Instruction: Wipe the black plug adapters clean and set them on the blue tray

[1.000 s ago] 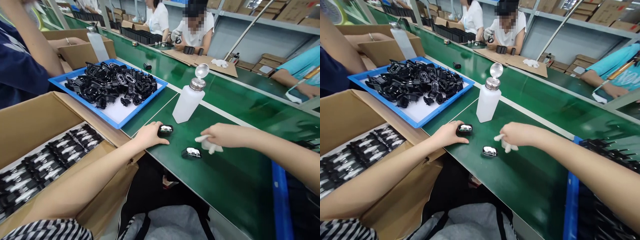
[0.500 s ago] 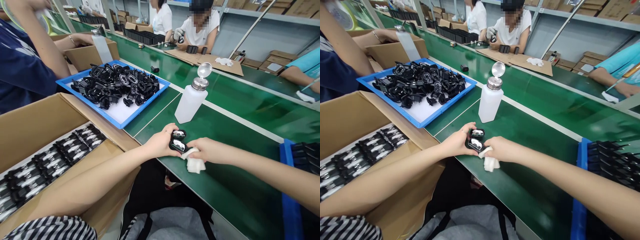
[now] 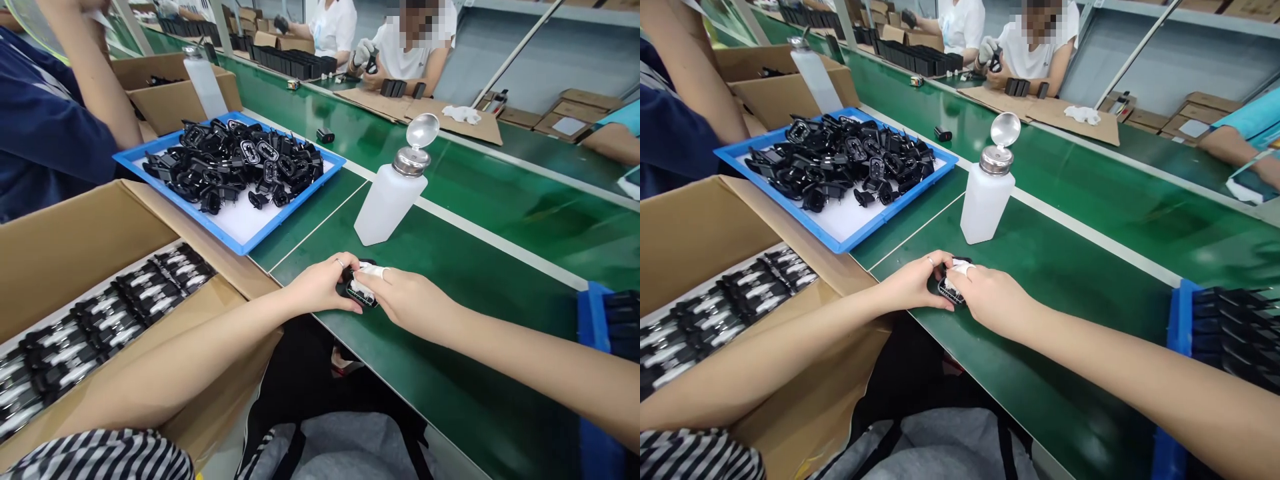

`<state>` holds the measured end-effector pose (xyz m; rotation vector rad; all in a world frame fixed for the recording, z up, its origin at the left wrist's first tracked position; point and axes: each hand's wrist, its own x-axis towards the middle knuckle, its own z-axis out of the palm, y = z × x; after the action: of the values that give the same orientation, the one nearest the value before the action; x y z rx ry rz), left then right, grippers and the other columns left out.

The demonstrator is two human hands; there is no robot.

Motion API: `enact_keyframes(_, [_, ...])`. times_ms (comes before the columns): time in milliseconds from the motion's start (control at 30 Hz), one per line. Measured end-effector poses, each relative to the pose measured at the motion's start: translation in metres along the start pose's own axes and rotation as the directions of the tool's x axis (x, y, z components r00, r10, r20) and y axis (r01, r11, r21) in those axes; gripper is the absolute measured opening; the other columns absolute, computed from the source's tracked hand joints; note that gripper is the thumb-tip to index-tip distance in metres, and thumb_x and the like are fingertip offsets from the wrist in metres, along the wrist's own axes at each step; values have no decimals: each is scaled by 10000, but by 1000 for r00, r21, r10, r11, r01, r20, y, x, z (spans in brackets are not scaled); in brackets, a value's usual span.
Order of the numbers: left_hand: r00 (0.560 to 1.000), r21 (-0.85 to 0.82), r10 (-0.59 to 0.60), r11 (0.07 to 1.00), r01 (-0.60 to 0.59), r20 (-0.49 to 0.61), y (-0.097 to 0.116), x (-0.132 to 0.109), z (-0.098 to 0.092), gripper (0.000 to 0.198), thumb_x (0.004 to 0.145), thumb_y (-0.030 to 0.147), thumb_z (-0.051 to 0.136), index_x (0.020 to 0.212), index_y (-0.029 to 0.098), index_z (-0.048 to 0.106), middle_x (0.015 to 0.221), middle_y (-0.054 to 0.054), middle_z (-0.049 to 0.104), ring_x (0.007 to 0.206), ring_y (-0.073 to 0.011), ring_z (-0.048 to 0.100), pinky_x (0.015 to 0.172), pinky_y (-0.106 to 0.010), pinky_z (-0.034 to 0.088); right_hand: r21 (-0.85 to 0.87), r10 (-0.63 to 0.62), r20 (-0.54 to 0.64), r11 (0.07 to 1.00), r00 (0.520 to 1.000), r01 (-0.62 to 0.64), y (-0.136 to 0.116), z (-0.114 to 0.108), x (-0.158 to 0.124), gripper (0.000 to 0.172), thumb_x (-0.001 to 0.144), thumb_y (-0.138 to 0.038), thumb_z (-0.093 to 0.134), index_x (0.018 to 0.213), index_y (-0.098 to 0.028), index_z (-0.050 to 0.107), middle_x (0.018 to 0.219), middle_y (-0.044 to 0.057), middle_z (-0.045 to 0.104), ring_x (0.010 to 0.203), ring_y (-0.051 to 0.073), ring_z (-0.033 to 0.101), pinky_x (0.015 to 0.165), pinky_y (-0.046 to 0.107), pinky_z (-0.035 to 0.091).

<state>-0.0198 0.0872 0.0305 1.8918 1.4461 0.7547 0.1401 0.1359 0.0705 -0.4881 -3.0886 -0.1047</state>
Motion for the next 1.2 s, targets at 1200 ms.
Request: enact_keyframes(1200, [946, 486, 324, 823, -294, 22, 10, 0, 5, 388, 644, 477, 504, 933, 218, 501, 1197, -113, 284, 1106, -279, 225, 845, -463, 242, -64, 284, 268, 959, 921, -277, 58, -41, 36, 324, 747, -291, 352, 1020, -168, 474, 843, 66, 574, 646, 172, 544, 476, 239, 383])
